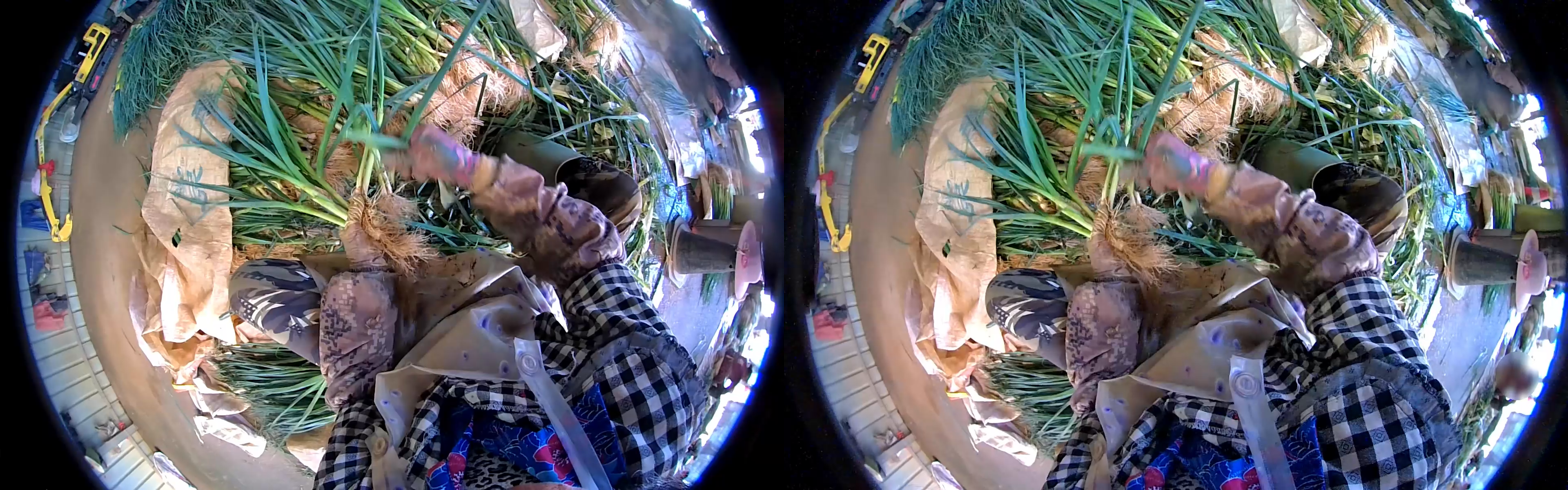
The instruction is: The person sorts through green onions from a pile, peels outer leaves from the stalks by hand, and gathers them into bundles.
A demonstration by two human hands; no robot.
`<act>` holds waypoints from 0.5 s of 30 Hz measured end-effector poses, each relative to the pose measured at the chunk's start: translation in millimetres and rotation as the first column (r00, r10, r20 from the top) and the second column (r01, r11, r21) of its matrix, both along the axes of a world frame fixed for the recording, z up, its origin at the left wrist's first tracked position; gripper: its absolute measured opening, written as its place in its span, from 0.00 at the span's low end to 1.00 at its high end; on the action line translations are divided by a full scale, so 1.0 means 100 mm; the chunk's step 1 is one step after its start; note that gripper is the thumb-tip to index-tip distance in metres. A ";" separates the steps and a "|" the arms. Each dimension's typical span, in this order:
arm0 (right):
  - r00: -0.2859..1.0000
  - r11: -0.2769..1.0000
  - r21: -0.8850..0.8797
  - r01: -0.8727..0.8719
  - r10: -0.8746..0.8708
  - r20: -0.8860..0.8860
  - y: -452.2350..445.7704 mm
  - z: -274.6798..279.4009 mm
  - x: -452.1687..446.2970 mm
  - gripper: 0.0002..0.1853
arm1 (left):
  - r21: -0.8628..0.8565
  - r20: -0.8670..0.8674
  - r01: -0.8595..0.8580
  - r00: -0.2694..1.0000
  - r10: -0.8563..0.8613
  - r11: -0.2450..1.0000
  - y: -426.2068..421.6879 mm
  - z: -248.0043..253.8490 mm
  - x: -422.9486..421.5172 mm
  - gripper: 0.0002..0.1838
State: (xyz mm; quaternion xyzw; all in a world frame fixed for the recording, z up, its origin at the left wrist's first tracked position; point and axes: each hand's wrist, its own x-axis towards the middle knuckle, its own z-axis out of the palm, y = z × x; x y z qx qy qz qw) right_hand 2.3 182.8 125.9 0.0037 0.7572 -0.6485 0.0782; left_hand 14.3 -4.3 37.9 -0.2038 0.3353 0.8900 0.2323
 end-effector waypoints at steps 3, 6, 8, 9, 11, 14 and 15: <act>0.973 0.989 0.143 0.029 0.005 -0.229 0.30 0.01 0.15 0.14 | 0.032 0.097 0.091 0.991 -0.093 0.995 -0.07 -0.16 -0.12 0.12; 0.920 0.928 -0.152 0.340 -0.362 -0.152 1.30 0.46 0.36 0.15 | 0.048 0.126 0.074 0.989 -0.080 0.996 -0.04 -0.16 -0.13 0.13; 0.854 0.783 0.347 0.516 -0.438 -0.281 2.23 0.70 0.68 0.14 | 0.054 0.135 0.049 0.989 -0.056 0.997 -0.01 -0.12 -0.14 0.13; 0.841 0.414 0.746 0.522 -0.394 -0.370 2.72 0.80 0.87 0.13 | 0.057 0.146 0.035 0.988 -0.043 0.998 0.00 -0.10 -0.13 0.13; 0.895 -0.327 0.836 0.442 0.094 -0.436 4.10 0.70 1.44 0.13 | 0.069 0.163 0.008 0.986 -0.019 0.998 0.03 -0.04 -0.11 0.14; 0.874 -0.413 0.908 -0.069 -0.464 -0.145 5.47 0.66 2.55 0.22 | 0.116 0.115 0.060 0.991 -0.074 0.991 -0.03 -0.01 -0.07 0.16; 0.597 -0.268 0.963 -0.034 -0.778 -0.196 5.32 0.70 2.75 0.25 | 0.234 0.066 0.106 0.990 -0.125 0.966 -0.03 0.01 -0.06 0.16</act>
